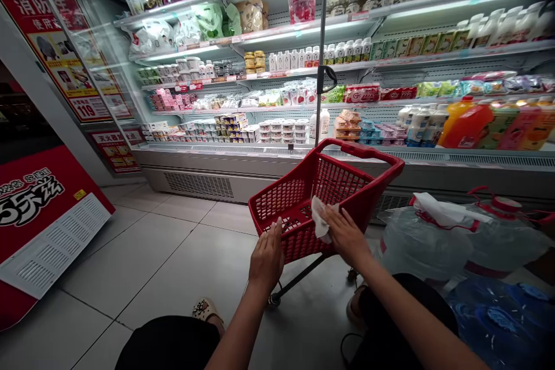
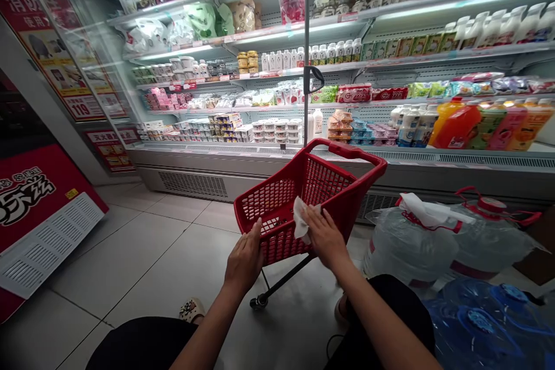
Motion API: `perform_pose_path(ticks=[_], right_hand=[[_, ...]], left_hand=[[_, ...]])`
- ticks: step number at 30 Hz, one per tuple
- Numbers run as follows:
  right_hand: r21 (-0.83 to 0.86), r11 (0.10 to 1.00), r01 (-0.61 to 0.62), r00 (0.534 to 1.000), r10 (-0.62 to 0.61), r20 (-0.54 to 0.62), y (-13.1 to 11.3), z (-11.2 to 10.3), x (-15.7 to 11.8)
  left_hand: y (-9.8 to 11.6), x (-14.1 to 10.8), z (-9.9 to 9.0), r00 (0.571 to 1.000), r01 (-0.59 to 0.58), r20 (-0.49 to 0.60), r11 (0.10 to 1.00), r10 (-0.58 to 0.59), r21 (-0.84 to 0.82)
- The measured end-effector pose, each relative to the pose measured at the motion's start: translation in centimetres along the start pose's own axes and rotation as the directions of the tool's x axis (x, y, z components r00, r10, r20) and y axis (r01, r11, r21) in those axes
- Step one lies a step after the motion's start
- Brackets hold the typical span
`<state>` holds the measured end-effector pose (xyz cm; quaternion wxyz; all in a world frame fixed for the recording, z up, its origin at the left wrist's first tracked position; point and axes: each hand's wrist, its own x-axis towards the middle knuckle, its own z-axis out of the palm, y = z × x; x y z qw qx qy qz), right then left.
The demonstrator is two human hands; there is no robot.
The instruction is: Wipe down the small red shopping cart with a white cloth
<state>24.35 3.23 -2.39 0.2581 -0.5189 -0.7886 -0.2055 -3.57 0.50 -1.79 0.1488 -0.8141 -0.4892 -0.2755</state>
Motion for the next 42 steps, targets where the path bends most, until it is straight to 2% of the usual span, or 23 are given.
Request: perform_pose_path(ticks=[2,4,9,14,17,22,24,26,28,30,32,34,37,42], right_hand=[[-0.027,0.999,-0.020,1.000,0.020,0.002,2.4,0.1,-0.1],[-0.042,0.998,-0.050,0.999,0.051,0.001,3.5,0.5,0.0],[-0.038,0.981,-0.190,0.982,0.190,-0.001,4.1,1.8,0.9],[0.011,0.974,-0.225,0.974,0.225,-0.006,4.1,2.3,1.7],[0.063,0.981,-0.184,0.982,0.186,-0.026,1.8,2.1,1.7],[0.146,0.989,-0.014,1.000,0.013,0.008,-4.9,0.9,1.3],[0.169,0.984,0.053,0.998,-0.055,0.005,-6.8,0.3,1.1],[0.177,0.977,0.115,0.993,-0.118,0.007,-7.2,-0.3,1.0],[0.173,0.971,0.165,0.985,-0.172,0.028,-6.2,-0.6,1.0],[0.162,0.970,0.182,0.979,-0.194,0.060,-4.3,-0.5,1.2],[0.134,0.982,0.130,0.987,-0.141,0.077,-2.1,0.0,1.5],[0.097,0.994,0.043,0.995,-0.051,0.082,-0.2,0.7,1.8],[0.062,0.997,-0.054,0.995,0.048,0.091,1.6,1.8,2.2],[0.103,0.978,-0.179,0.981,0.170,0.090,2.3,3.0,2.7]], left_hand=[[0.4,0.0,-0.3,1.000,0.002,0.015,1.000,-0.002,-0.021],[1.0,0.0,-0.4,1.000,0.004,0.024,0.999,-0.003,-0.049],[3.1,0.1,-0.3,0.998,-0.054,0.026,0.996,0.056,-0.064],[3.9,-0.3,-0.1,0.992,-0.121,0.028,0.991,0.123,-0.057],[3.8,-0.7,0.0,0.986,-0.148,0.063,0.986,0.152,-0.073],[3.6,-1.1,0.3,0.988,-0.121,0.080,0.988,0.128,-0.097],[2.9,-1.0,0.4,0.985,-0.141,0.083,0.982,0.152,-0.129],[1.3,-0.7,0.3,0.974,-0.187,0.096,0.970,0.204,-0.158],[-0.9,-0.2,0.2,0.969,-0.205,0.111,0.969,0.221,-0.140],[-3.3,0.4,0.0,0.976,-0.185,0.109,0.981,0.191,-0.064],[-5.1,1.0,-0.1,0.972,-0.205,0.116,0.979,0.204,-0.001],[-5.8,1.5,0.0,0.968,-0.227,0.122,0.973,0.221,0.037],[-5.3,1.9,0.4,0.971,-0.215,0.117,0.975,0.206,0.064],[-2.3,2.0,1.2,0.985,-0.153,0.093,0.983,0.143,0.106]])
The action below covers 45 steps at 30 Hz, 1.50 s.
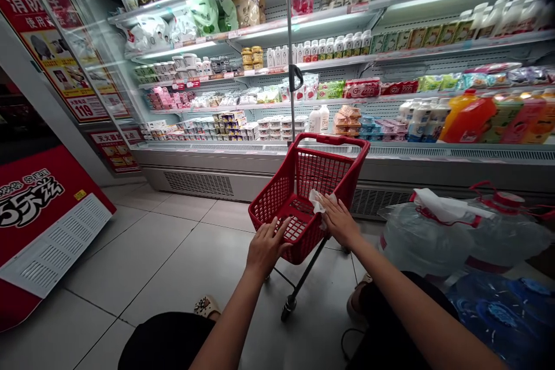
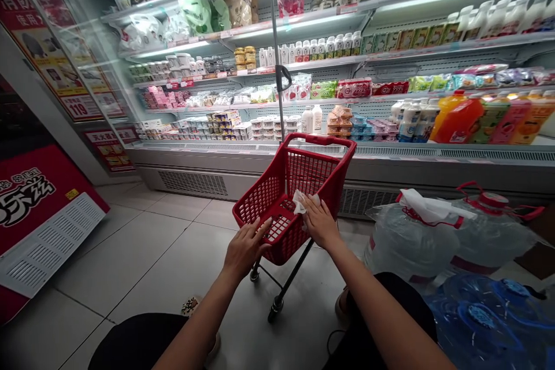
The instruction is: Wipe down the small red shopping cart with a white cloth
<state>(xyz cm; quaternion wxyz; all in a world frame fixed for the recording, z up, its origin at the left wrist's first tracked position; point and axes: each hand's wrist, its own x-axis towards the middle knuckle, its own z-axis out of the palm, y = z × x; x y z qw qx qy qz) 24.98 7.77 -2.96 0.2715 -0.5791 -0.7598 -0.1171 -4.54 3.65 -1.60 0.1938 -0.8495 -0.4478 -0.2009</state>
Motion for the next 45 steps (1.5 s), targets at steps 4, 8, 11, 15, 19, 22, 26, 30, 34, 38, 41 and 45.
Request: perform_pose_path(ticks=[4,8,11,15,19,22,26,30,34,38,41,45], right_hand=[[0.037,0.999,-0.038,0.999,0.038,-0.011,-0.8,0.2,-0.2],[0.053,0.998,0.015,1.000,-0.014,-0.016,-3.6,-0.5,-2.0],[0.049,0.992,0.117,0.993,-0.116,-0.022,-6.4,-1.6,-4.0],[0.032,0.964,0.262,0.965,-0.262,-0.009,-8.7,-3.2,-6.4],[0.015,0.941,0.339,0.939,-0.340,0.045,-7.1,-4.2,-7.1],[0.003,0.953,0.304,0.951,-0.303,0.063,-4.6,-4.2,-6.3],[0.004,0.990,0.140,0.990,-0.140,0.032,-2.9,-3.1,-5.2],[0.008,0.999,0.047,0.997,-0.047,-0.054,-4.0,-2.2,-6.1],[-0.018,0.998,0.065,0.994,-0.066,-0.085,-5.9,-2.3,-7.7],[-0.021,0.995,0.094,0.990,-0.096,-0.102,-8.1,-1.9,-7.5],[-0.021,0.989,0.145,0.982,-0.146,-0.120,-10.1,-1.3,-6.7],[-0.033,0.979,0.201,0.975,-0.204,-0.092,-10.7,-1.2,-6.2]], left_hand=[[2.4,-0.3,0.2,0.998,0.056,-0.038,0.998,-0.056,0.011],[4.6,-0.9,0.7,0.986,0.131,-0.099,0.990,-0.134,-0.045],[5.9,-1.1,1.0,0.981,0.149,-0.111,0.984,-0.160,-0.098],[6.1,-1.3,0.8,0.988,0.123,-0.078,0.985,-0.133,-0.121],[2.6,-1.3,0.1,0.998,-0.064,0.006,0.993,0.065,-0.102],[-1.2,-1.2,-0.3,1.000,-0.004,0.000,0.999,0.004,-0.050],[-3.4,-0.9,0.0,1.000,-0.019,0.019,0.998,0.020,-0.064],[-1.3,-0.5,0.4,1.000,0.005,0.005,0.991,-0.004,-0.135],[0.9,-0.3,0.3,1.000,-0.016,0.012,0.983,0.018,-0.185],[2.2,-0.3,0.0,1.000,-0.023,0.013,0.981,0.026,-0.191],[3.0,-0.4,0.0,1.000,-0.024,0.008,0.982,0.026,-0.186],[3.7,-0.5,-0.1,0.999,-0.037,-0.004,0.982,0.037,-0.187]])
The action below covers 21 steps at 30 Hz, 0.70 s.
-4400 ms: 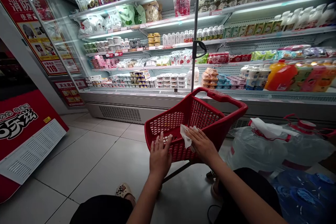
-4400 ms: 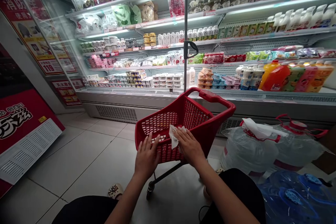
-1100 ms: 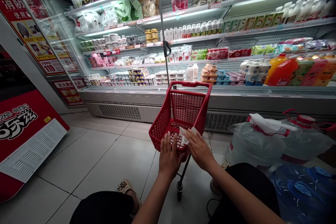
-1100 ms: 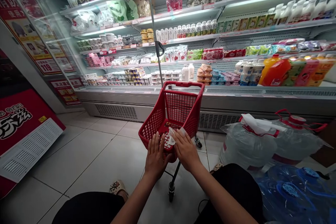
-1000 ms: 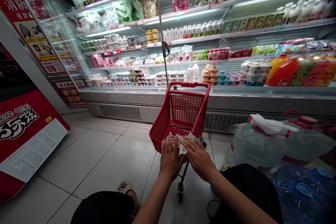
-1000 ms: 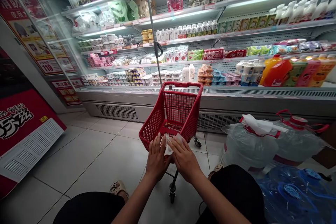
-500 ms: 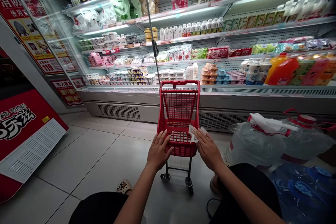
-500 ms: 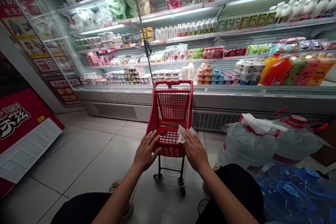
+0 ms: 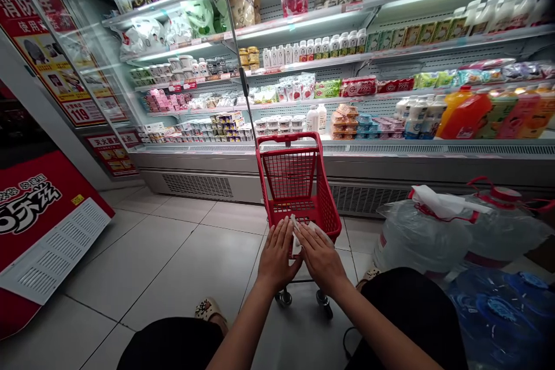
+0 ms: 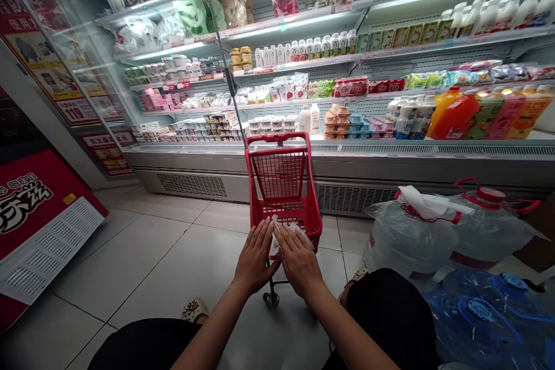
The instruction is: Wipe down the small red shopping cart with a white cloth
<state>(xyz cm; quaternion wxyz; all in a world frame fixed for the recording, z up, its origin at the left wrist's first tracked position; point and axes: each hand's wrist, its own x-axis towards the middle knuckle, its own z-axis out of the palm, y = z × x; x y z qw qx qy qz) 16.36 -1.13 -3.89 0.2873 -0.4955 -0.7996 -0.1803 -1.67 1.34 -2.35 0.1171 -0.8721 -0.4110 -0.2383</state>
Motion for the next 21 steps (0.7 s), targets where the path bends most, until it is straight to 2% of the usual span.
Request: perform_pose_path(ticks=[4,7,10,12,14,18,21], right_hand=[[-0.025,1.000,0.014,0.999,-0.013,0.035,3.5,-1.3,-1.6],[-0.059,0.996,-0.064,0.998,0.065,0.021,7.1,-2.3,-3.4],[-0.067,0.987,-0.147,0.989,0.146,-0.018,8.9,-2.6,-4.4],[-0.061,0.982,-0.177,0.984,0.175,-0.043,8.4,-2.2,-4.4],[-0.051,0.983,-0.176,0.983,0.174,-0.054,6.7,-1.5,-3.9],[-0.008,0.996,-0.089,0.994,0.088,-0.067,1.9,0.4,-2.3],[0.018,1.000,-0.019,0.998,0.020,-0.061,0.2,0.6,-1.6]], left_hand=[[0.0,-0.1,-0.3,0.999,-0.036,0.019,0.999,0.036,-0.023],[0.5,-0.1,-0.4,0.999,-0.033,0.030,0.998,0.034,-0.047],[1.7,0.0,-0.3,0.999,-0.015,0.026,0.996,0.018,-0.088],[2.7,0.1,-0.1,1.000,-0.009,0.025,0.992,0.012,-0.124],[3.7,0.1,0.2,1.000,-0.006,0.025,0.988,0.010,-0.157],[5.0,-0.1,0.9,1.000,-0.024,0.014,0.980,0.027,-0.200],[4.7,-0.4,0.9,0.999,-0.033,-0.016,0.977,0.030,-0.211]])
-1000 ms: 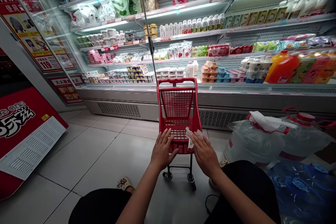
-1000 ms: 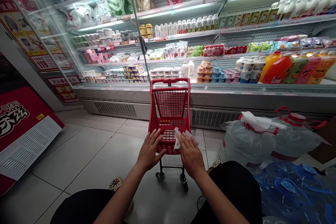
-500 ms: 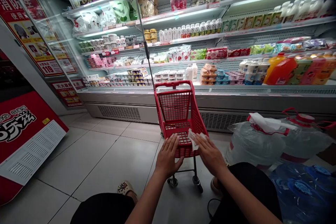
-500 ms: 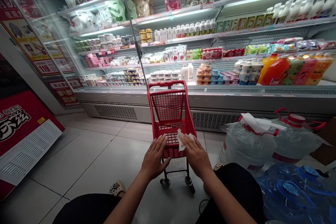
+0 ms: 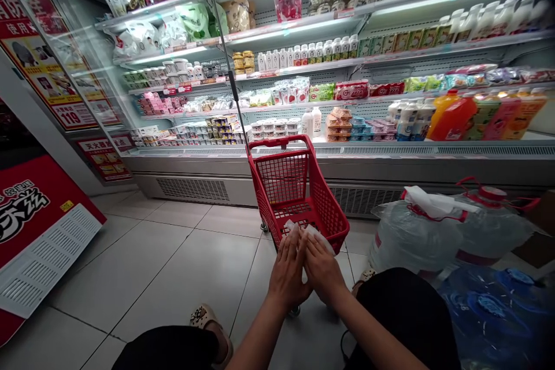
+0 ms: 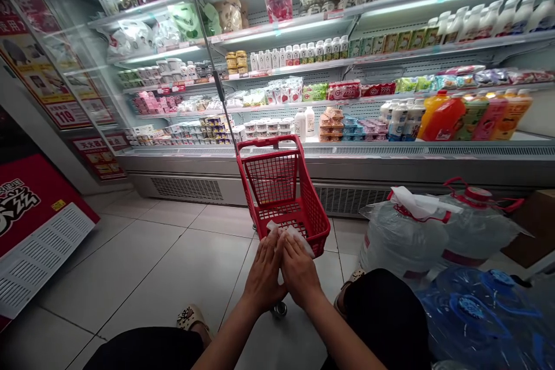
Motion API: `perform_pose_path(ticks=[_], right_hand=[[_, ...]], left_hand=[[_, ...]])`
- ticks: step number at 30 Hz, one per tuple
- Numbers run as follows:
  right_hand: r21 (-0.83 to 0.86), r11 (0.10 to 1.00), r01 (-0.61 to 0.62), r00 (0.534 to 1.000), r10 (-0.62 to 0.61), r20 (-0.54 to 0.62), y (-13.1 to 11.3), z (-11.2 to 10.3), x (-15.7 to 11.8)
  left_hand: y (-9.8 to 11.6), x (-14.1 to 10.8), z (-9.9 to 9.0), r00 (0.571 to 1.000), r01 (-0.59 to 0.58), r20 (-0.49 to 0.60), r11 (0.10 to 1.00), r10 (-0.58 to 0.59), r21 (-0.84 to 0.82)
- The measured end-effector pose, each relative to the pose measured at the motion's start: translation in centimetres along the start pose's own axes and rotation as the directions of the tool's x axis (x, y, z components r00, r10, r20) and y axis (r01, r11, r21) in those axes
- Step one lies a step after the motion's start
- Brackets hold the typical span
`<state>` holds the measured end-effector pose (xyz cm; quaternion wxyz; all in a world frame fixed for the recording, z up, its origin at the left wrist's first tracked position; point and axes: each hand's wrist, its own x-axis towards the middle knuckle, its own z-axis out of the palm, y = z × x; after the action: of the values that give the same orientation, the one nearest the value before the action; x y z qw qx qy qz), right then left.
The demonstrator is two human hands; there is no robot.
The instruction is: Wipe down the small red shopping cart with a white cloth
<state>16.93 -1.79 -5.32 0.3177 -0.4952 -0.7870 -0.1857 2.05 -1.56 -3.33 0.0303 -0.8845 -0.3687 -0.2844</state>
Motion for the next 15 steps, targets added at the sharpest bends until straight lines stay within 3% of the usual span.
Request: perform_pose_path(ticks=[4,10,12,15], right_hand=[[0.000,0.999,0.041,0.996,-0.040,0.081,2.7,-1.8,-0.7],[-0.096,0.974,-0.205,0.978,0.207,0.006,9.6,-2.7,-3.7],[-0.096,0.961,-0.258,0.966,0.257,-0.020,9.9,-2.2,-3.9],[-0.083,0.957,-0.277,0.961,0.276,-0.023,8.2,-1.6,-3.2]], left_hand=[[-2.0,0.3,-1.6,1.000,-0.017,0.008,0.999,0.017,0.040],[-6.3,1.8,-3.3,0.997,-0.056,0.062,0.978,0.044,0.203],[-6.8,2.1,-2.9,0.996,-0.070,0.071,0.974,0.056,0.215],[-6.3,2.2,-1.9,0.999,-0.019,0.036,0.977,0.012,0.210]])
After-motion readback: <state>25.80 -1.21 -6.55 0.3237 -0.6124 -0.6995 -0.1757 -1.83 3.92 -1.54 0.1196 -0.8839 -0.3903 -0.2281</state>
